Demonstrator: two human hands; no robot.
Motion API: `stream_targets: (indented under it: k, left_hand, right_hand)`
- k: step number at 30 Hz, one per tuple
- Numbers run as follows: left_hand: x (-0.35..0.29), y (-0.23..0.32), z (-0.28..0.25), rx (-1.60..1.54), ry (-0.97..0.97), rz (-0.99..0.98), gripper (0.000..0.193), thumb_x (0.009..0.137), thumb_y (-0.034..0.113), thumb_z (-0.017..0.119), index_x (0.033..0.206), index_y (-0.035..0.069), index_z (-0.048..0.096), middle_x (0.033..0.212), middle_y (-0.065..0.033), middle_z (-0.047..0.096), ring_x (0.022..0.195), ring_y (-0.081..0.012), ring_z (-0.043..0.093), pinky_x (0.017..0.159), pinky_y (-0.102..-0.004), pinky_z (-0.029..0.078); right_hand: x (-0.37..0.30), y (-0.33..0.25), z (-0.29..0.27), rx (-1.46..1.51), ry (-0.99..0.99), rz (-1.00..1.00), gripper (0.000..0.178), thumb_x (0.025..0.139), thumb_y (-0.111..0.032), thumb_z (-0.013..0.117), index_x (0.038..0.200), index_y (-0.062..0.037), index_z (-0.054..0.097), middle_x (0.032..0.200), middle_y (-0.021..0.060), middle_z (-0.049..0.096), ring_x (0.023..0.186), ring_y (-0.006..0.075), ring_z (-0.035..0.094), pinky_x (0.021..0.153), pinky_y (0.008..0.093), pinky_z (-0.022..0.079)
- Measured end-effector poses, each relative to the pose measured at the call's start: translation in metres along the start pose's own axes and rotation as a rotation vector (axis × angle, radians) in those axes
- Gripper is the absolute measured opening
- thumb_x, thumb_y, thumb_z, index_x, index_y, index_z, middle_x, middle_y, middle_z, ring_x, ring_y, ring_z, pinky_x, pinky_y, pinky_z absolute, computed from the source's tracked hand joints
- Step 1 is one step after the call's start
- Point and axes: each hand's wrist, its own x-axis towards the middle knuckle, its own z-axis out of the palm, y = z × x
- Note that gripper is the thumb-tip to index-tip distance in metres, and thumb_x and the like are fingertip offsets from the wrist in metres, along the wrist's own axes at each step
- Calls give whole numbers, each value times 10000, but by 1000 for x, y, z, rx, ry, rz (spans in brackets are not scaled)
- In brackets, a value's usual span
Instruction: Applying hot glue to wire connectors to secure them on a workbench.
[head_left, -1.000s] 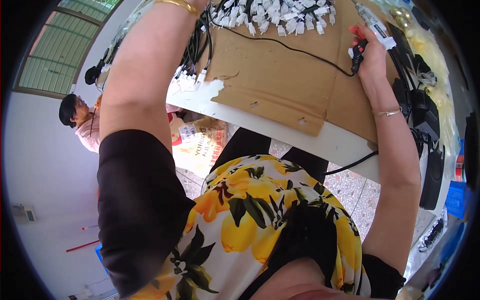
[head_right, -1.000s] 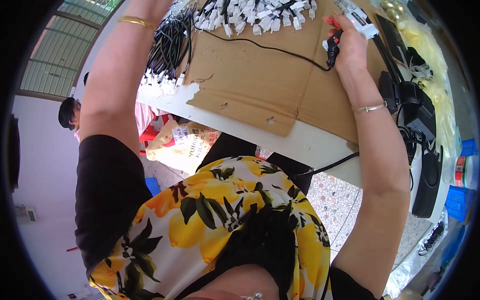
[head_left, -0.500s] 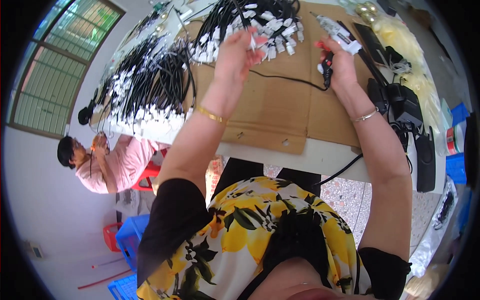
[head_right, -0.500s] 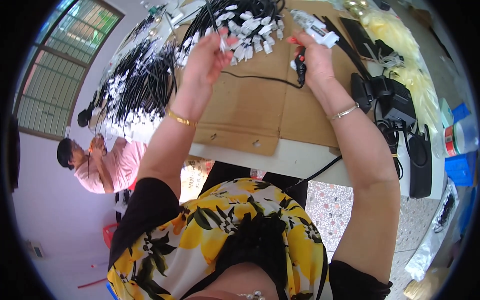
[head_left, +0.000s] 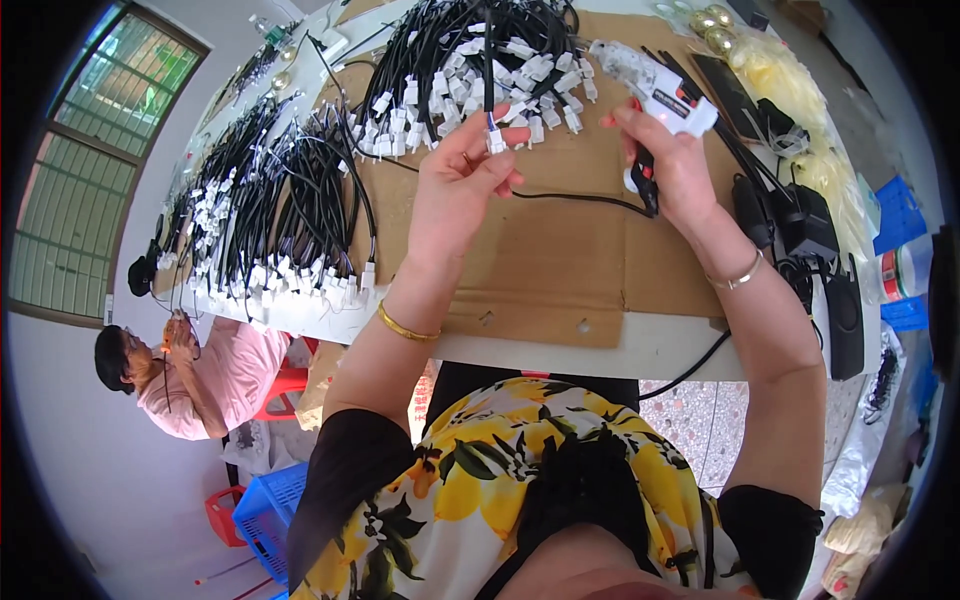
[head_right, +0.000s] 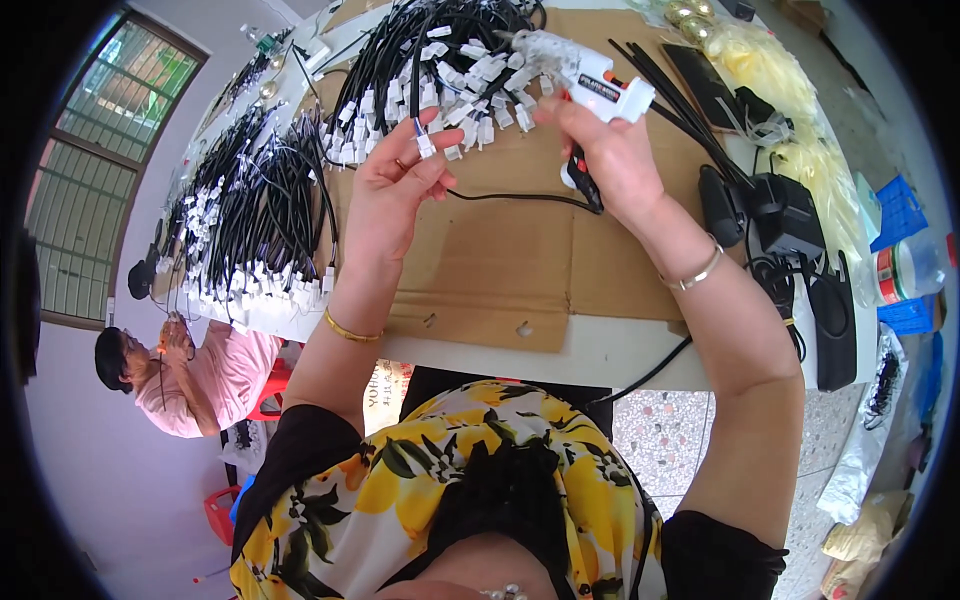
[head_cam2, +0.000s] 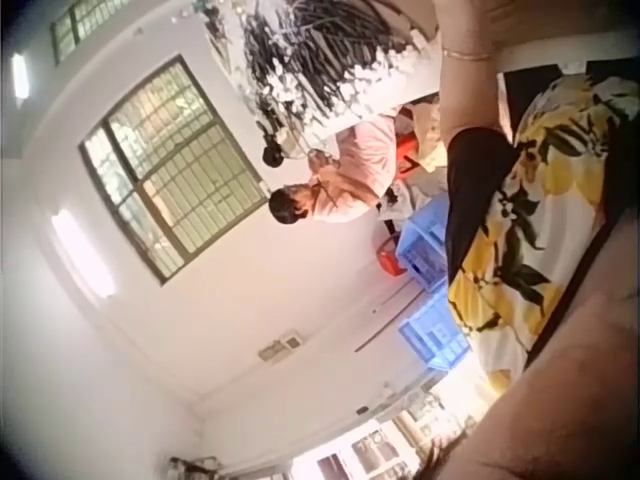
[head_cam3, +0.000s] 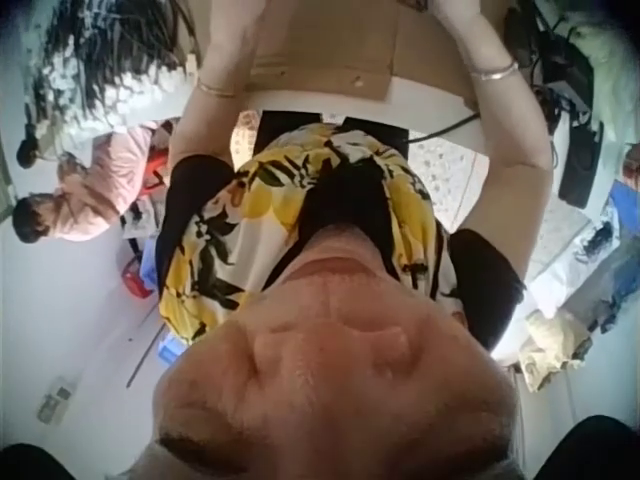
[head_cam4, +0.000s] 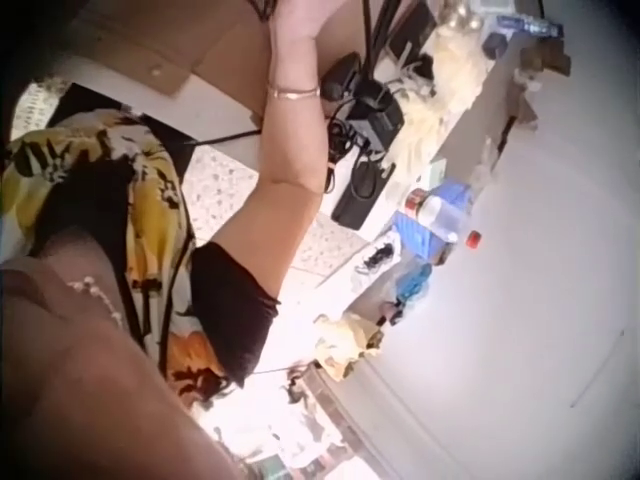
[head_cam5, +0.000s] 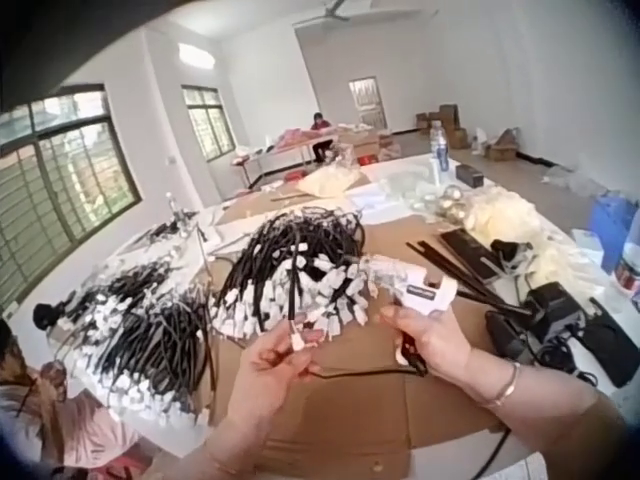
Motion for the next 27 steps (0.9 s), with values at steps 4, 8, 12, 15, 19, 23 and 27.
stream_targets:
  k: [4,8,12,15,19,23,27]
  left_hand:
    - [-2,-4,-7,49,53,117,433,787,-46,504,1206,27,421,970,-100,603,638,-86,544,557,-193,440]
    - [-4,-6,-11,-28,69,145,424,752,-106,510,1153,21,451,935,-73,602,631,-68,522,553,-188,442]
    - [-3,-7,-15,-91,130,78,338,752,-90,525,1069,19,482,929,-74,600,624,-74,534,550,-188,447]
    - [-3,-10,-17,-113,144,35,278,749,-68,546,1006,26,494,892,-61,600,617,-82,544,535,-191,445]
    - [-5,-9,-17,-153,99,-64,312,771,-12,557,1075,36,505,830,-65,581,571,-104,545,502,-204,427]
    - [-7,-7,-18,-133,26,-126,381,805,41,534,1178,55,461,802,-55,569,541,-99,534,481,-205,417]
    - [-8,-10,-18,-145,37,-164,392,816,50,519,1201,66,449,788,-49,563,539,-100,537,480,-208,421]
  right_hand:
    - [-15,-11,13,-234,-136,-19,140,767,-166,549,809,-33,561,737,6,576,573,46,451,507,191,352]
    - [-22,-10,18,-289,-221,-25,119,738,-153,554,769,-39,539,750,20,558,592,54,456,524,200,364]
    - [-24,-18,24,-283,-281,-7,129,723,-144,571,747,-25,525,756,40,548,612,70,458,553,203,367]
    - [-25,-15,25,-291,-301,50,148,722,-162,592,746,-32,525,764,37,549,626,71,458,557,205,366]
    - [-24,-11,23,-296,-304,95,167,721,-186,602,769,-42,532,789,38,556,632,64,460,553,199,371]
    - [-25,-14,25,-283,-267,77,190,721,-213,602,778,-44,533,820,40,563,633,57,459,550,190,376]
    - [-26,-15,26,-262,-298,78,199,722,-220,596,785,-42,531,819,36,555,631,58,461,555,193,376]
